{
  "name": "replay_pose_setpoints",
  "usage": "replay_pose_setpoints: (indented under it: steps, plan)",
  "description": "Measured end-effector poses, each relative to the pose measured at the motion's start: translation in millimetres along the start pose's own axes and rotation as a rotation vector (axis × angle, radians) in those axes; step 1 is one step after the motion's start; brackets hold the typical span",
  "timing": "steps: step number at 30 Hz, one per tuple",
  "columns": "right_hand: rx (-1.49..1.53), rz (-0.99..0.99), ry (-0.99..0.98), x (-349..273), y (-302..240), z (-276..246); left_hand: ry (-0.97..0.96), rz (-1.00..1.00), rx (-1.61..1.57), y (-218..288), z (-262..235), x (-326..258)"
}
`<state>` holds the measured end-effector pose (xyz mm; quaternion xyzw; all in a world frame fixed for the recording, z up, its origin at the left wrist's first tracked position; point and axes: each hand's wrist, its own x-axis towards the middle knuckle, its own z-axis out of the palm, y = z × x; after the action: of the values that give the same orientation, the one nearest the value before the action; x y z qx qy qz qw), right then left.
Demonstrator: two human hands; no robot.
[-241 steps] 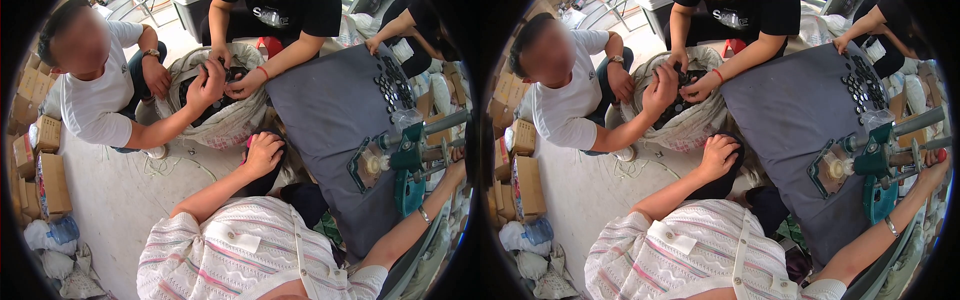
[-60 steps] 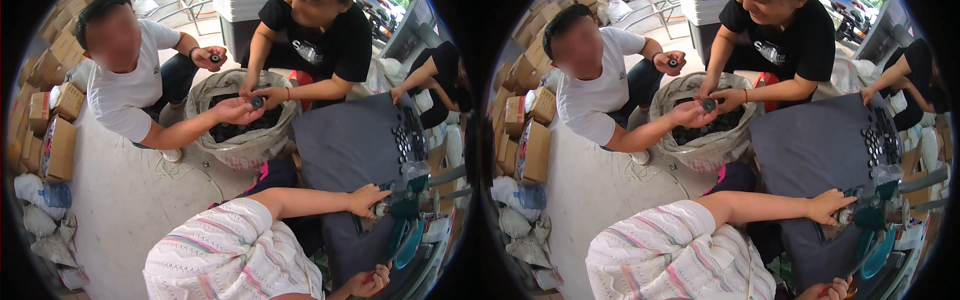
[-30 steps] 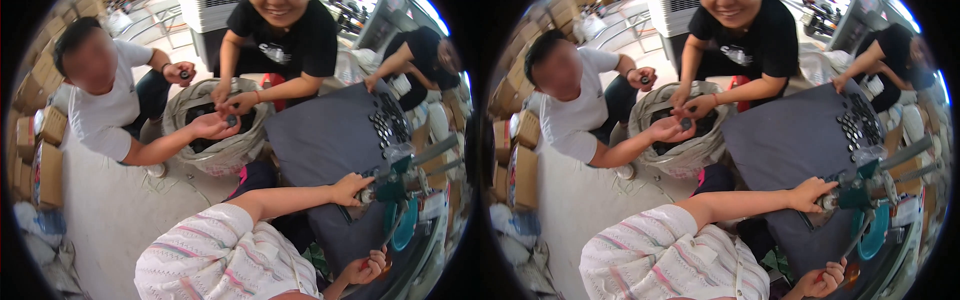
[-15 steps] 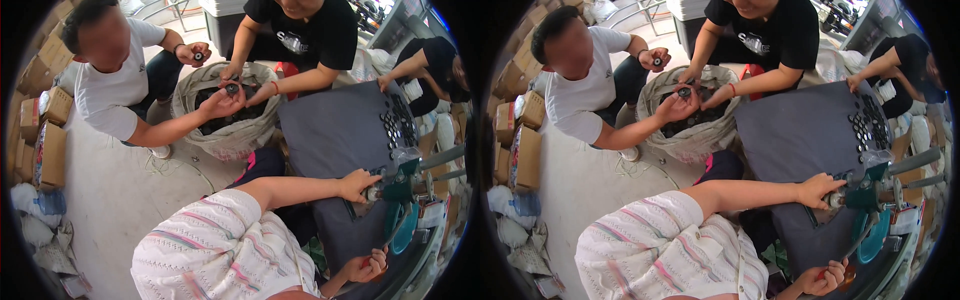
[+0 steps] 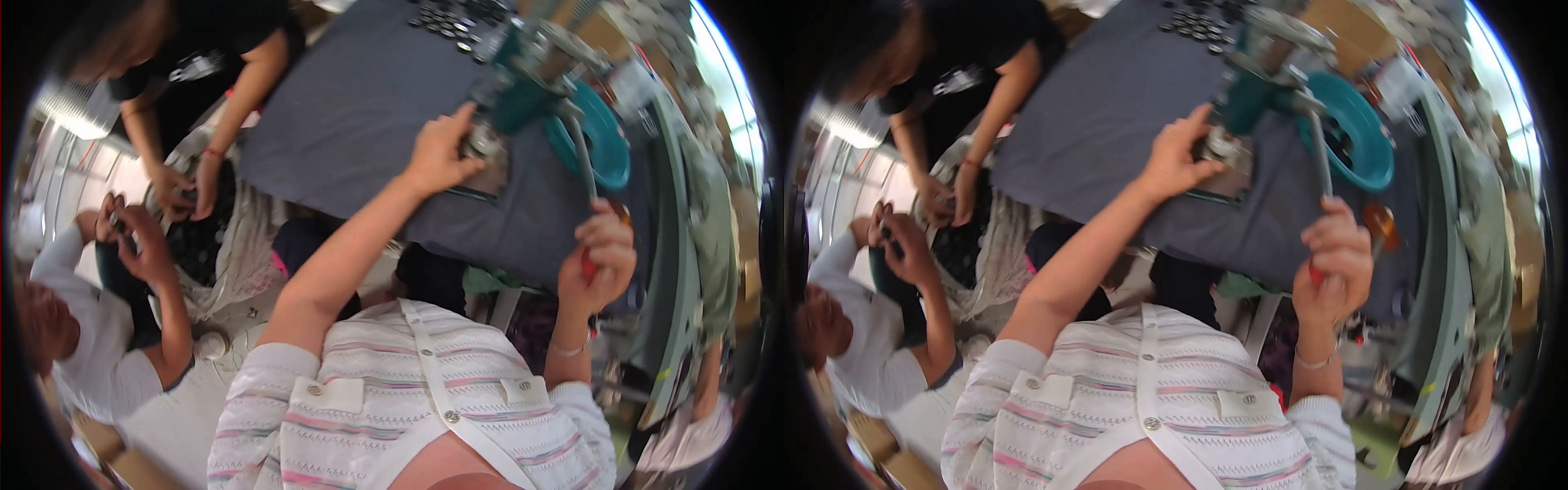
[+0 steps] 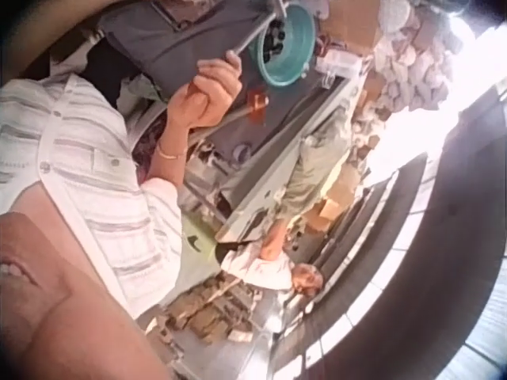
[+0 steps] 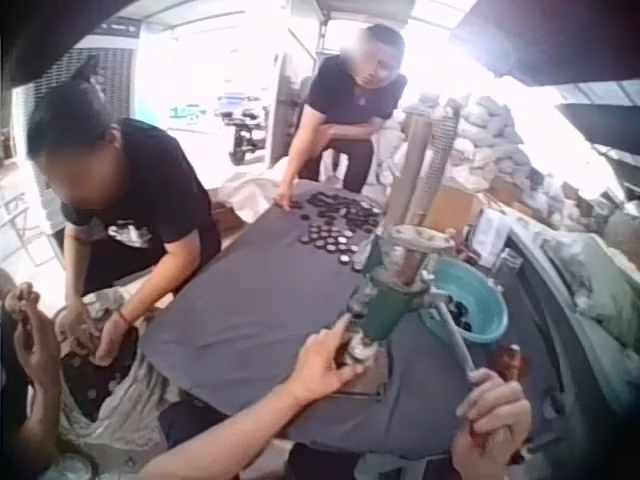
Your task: The person manufactures small plastic and rubber circular components using a manual hand press.
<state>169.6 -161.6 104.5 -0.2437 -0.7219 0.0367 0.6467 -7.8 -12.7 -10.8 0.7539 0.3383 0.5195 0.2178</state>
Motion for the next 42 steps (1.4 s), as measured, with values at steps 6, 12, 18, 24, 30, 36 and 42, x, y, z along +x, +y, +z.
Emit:
replay_pose_setpoints:
  steps: [6,12,18,24,30,36,42]
  plan:
    - [0.139,0.072,0.02,67,-11,-27,-0.064,-0.012,-0.046,12,19,0]
    - [0.112,0.075,-0.006,52,-8,-20,-0.077,-0.039,-0.063,9,16,-1]
    - [-0.153,-0.047,0.045,-40,4,-8,-0.05,-0.003,-0.073,8,13,8]
    - [-0.141,-0.051,-0.08,-38,0,-15,-0.036,0.05,-0.075,3,17,-5]
    - [-0.059,0.001,-0.013,3,-25,-7,-0.014,-0.017,-0.024,19,8,-13]
    - [0.025,0.089,0.051,8,-16,-28,0.043,0.138,-0.104,4,26,0]
    - [-0.25,-0.054,-0.089,-45,8,-8,0.029,0.026,-0.032,-6,-1,3]
